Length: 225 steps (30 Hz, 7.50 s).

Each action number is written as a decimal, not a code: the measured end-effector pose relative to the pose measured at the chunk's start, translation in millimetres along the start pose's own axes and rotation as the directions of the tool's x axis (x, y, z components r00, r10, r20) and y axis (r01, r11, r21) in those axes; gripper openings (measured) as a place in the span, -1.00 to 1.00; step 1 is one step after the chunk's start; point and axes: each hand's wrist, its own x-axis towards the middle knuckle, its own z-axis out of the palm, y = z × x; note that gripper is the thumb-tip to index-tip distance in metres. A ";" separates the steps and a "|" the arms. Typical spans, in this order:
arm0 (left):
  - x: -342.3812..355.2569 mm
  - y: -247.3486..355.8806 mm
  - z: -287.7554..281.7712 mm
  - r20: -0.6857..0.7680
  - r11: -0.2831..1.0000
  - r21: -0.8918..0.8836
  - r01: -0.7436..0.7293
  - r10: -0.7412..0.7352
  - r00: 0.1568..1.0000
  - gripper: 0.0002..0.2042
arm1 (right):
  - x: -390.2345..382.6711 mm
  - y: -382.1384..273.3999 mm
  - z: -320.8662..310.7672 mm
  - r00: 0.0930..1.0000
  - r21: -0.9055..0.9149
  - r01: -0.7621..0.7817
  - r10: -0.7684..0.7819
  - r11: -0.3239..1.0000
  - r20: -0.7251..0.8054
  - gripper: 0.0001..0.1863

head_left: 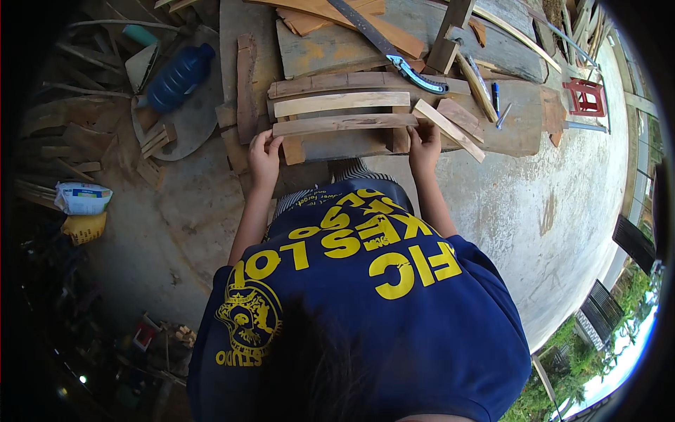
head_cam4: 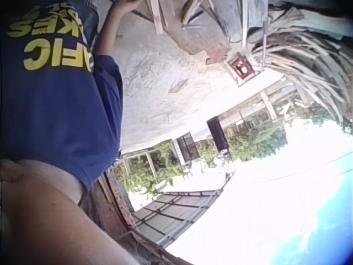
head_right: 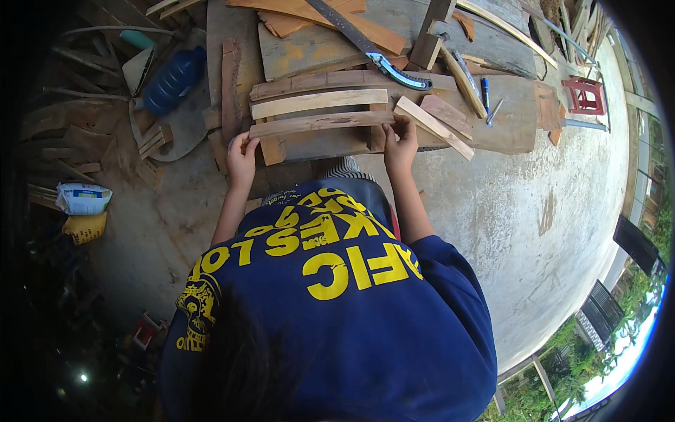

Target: Selecting, arranging, and sawing wooden boards to prepare them for a project.

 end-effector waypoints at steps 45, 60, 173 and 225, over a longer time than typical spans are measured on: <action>21.2 -13.9 20.5 -0.006 0.961 -0.089 0.262 -0.264 0.965 -0.76 | 45.5 34.6 -25.9 0.998 -0.306 -0.040 0.051 0.951 0.026 -0.77; 8.7 -0.4 -1.0 -0.133 0.980 0.062 0.188 -0.178 0.975 -0.61 | 102.9 97.2 -101.6 0.974 -0.926 0.164 0.094 0.341 0.207 -0.50; -25.0 -14.0 16.5 0.100 0.998 -0.011 0.055 -0.053 0.994 -0.47 | -17.6 11.2 -17.6 0.990 -0.191 -0.039 0.063 0.981 0.123 -0.61; -19.0 -10.1 18.2 0.040 0.997 0.079 0.014 -0.017 0.999 -0.47 | 0.4 24.6 -4.4 0.975 -0.172 -0.091 0.123 0.981 0.185 -0.38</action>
